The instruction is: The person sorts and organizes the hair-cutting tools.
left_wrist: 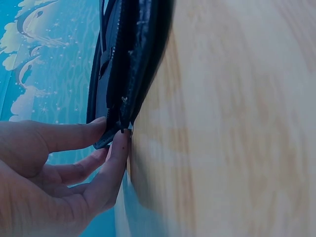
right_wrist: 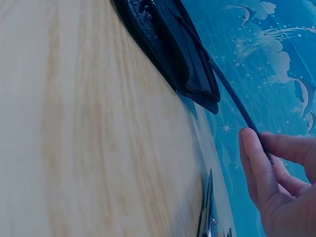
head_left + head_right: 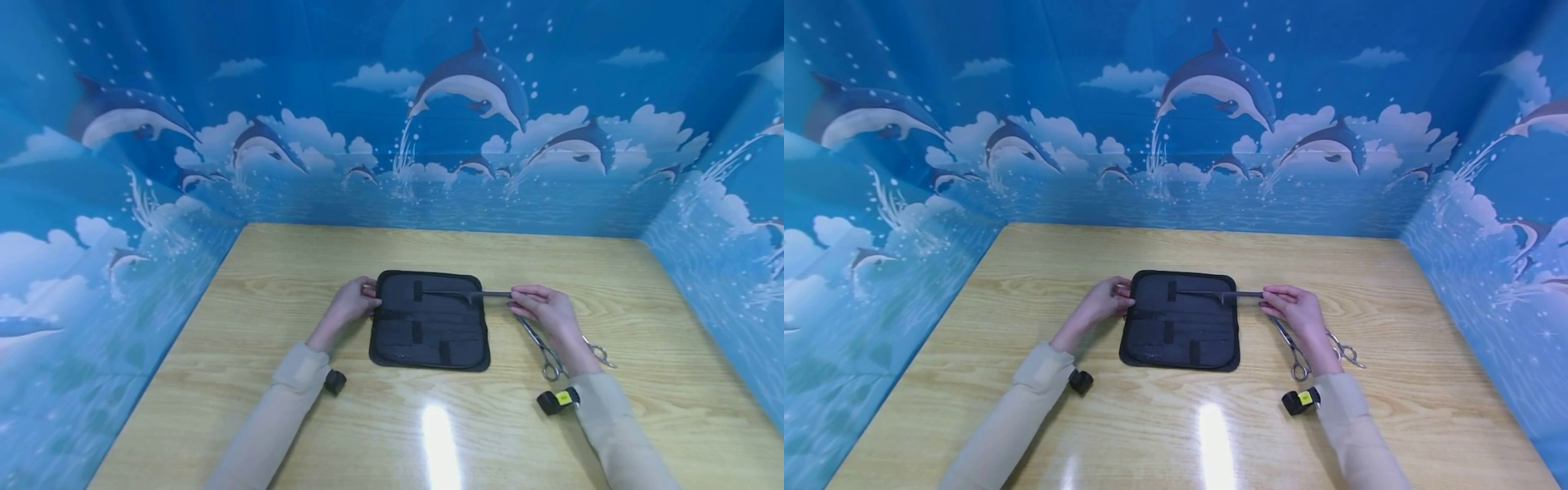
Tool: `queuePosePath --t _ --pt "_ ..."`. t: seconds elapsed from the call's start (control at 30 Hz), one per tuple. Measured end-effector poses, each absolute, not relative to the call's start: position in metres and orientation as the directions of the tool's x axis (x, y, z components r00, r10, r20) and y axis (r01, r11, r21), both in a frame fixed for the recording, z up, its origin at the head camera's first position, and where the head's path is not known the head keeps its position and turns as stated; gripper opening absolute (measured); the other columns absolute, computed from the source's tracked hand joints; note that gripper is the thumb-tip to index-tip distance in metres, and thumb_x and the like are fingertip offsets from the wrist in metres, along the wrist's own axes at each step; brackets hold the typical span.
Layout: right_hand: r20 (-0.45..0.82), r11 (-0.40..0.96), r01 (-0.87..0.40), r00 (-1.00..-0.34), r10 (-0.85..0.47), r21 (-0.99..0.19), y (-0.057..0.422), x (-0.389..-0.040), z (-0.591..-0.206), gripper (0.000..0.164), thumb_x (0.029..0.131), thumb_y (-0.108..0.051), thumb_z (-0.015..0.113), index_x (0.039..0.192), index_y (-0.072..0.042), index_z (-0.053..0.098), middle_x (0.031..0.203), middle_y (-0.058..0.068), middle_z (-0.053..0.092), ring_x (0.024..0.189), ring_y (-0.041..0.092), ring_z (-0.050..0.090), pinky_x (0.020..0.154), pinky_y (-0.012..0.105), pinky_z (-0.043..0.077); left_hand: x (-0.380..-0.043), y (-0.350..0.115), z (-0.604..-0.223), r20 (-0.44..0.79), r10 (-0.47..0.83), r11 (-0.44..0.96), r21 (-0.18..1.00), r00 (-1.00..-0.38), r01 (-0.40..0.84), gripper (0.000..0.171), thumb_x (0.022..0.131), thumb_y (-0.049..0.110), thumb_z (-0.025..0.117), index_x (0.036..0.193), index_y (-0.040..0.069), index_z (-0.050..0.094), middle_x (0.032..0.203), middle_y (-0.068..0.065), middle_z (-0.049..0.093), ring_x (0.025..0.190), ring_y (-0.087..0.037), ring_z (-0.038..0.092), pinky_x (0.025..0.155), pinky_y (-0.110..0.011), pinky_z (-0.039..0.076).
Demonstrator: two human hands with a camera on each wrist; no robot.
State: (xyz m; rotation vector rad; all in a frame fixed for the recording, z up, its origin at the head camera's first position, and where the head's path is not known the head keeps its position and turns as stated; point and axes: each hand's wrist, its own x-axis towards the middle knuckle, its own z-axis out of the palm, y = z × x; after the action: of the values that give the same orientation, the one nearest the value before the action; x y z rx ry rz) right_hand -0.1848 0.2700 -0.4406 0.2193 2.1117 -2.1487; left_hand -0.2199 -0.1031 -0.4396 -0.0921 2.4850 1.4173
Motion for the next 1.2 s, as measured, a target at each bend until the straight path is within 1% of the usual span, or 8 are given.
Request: queuePosePath --t 0.13,0.27,0.37,0.47,0.6,0.87,1.07,1.2 --pt "-0.203 -0.001 0.203 -0.979 0.018 -0.979 0.269 -0.187 -0.441 0.047 0.101 -0.004 0.06 0.14 0.018 0.044 0.098 -0.003 0.075 0.087 0.007 0.074 0.088 0.027 0.058 -0.219 -0.103 -0.439 -0.261 0.086 0.524 0.833 -0.962 -0.179 0.043 0.095 -0.001 0.068 0.136 -0.004 0.056 0.118 -0.022 0.066 0.1 -0.032 0.068 0.078 -0.032 0.06" --pt "-0.205 0.04 0.206 -0.979 0.02 -0.978 0.268 -0.187 -0.442 0.047 0.102 -0.002 0.057 0.143 0.016 0.043 0.109 0.001 0.074 0.089 0.004 0.073 0.089 0.025 0.057 -0.218 -0.103 -0.438 -0.253 0.086 0.537 0.826 -0.964 -0.17 0.042 0.095 0.0 0.068 0.135 -0.004 0.056 0.117 -0.022 0.066 0.098 -0.031 0.069 0.077 -0.033 0.06" --pt "-0.199 0.043 0.199 -0.98 0.017 -0.979 0.267 -0.187 -0.443 0.046 0.102 0.0 0.055 0.143 0.016 0.042 0.111 0.002 0.073 0.089 0.004 0.073 0.089 0.023 0.057 -0.218 -0.103 -0.439 -0.255 0.083 0.535 0.827 -0.963 -0.173 0.043 0.095 0.0 0.068 0.136 -0.003 0.056 0.117 -0.022 0.066 0.099 -0.032 0.069 0.077 -0.033 0.061" --pt "-0.196 0.034 0.196 -0.981 0.011 -0.98 0.267 -0.187 -0.443 0.046 0.102 0.002 0.055 0.144 0.017 0.041 0.107 0.0 0.073 0.09 0.006 0.073 0.089 0.023 0.057 -0.219 -0.103 -0.44 -0.258 0.078 0.523 0.833 -0.963 -0.18 0.044 0.094 0.0 0.068 0.137 -0.003 0.055 0.118 -0.022 0.066 0.1 -0.033 0.069 0.077 -0.033 0.061" --pt "-0.192 0.031 0.193 -0.981 0.009 -0.981 0.268 -0.188 -0.445 0.047 0.101 0.003 0.055 0.143 0.018 0.041 0.106 0.002 0.074 0.093 0.008 0.073 0.088 0.023 0.057 -0.218 -0.103 -0.441 -0.252 0.081 0.507 0.843 -0.964 -0.178 0.045 0.094 -0.001 0.068 0.137 -0.003 0.055 0.117 -0.022 0.066 0.1 -0.033 0.069 0.077 -0.034 0.061" --pt "-0.206 0.018 0.207 -0.978 0.042 -0.978 0.265 -0.189 -0.445 0.048 0.1 0.003 0.059 0.14 0.02 0.04 0.088 -0.006 0.073 0.085 0.007 0.074 0.087 0.025 0.058 -0.218 -0.104 -0.442 -0.246 0.084 0.506 0.845 -0.966 -0.171 0.045 0.094 -0.001 0.067 0.137 -0.002 0.055 0.118 -0.022 0.066 0.1 -0.032 0.069 0.078 -0.034 0.061" --pt "-0.191 -0.019 0.19 -0.981 0.044 -0.982 0.261 -0.189 -0.444 0.048 0.099 0.006 0.059 0.138 0.024 0.039 0.086 -0.003 0.07 0.082 0.008 0.074 0.087 0.025 0.058 -0.218 -0.104 -0.441 -0.244 0.08 0.517 0.839 -0.966 -0.169 0.044 0.094 0.0 0.068 0.137 -0.002 0.055 0.117 -0.022 0.066 0.099 -0.032 0.069 0.077 -0.034 0.061" --pt "-0.188 -0.005 0.188 -0.981 0.048 -0.982 0.259 -0.191 -0.445 0.047 0.098 0.007 0.058 0.137 0.025 0.039 0.085 -0.004 0.069 0.081 0.006 0.073 0.086 0.024 0.058 -0.218 -0.103 -0.441 -0.242 0.071 0.525 0.834 -0.968 -0.17 0.043 0.094 0.0 0.068 0.135 -0.002 0.057 0.117 -0.021 0.066 0.098 -0.031 0.069 0.076 -0.032 0.06"
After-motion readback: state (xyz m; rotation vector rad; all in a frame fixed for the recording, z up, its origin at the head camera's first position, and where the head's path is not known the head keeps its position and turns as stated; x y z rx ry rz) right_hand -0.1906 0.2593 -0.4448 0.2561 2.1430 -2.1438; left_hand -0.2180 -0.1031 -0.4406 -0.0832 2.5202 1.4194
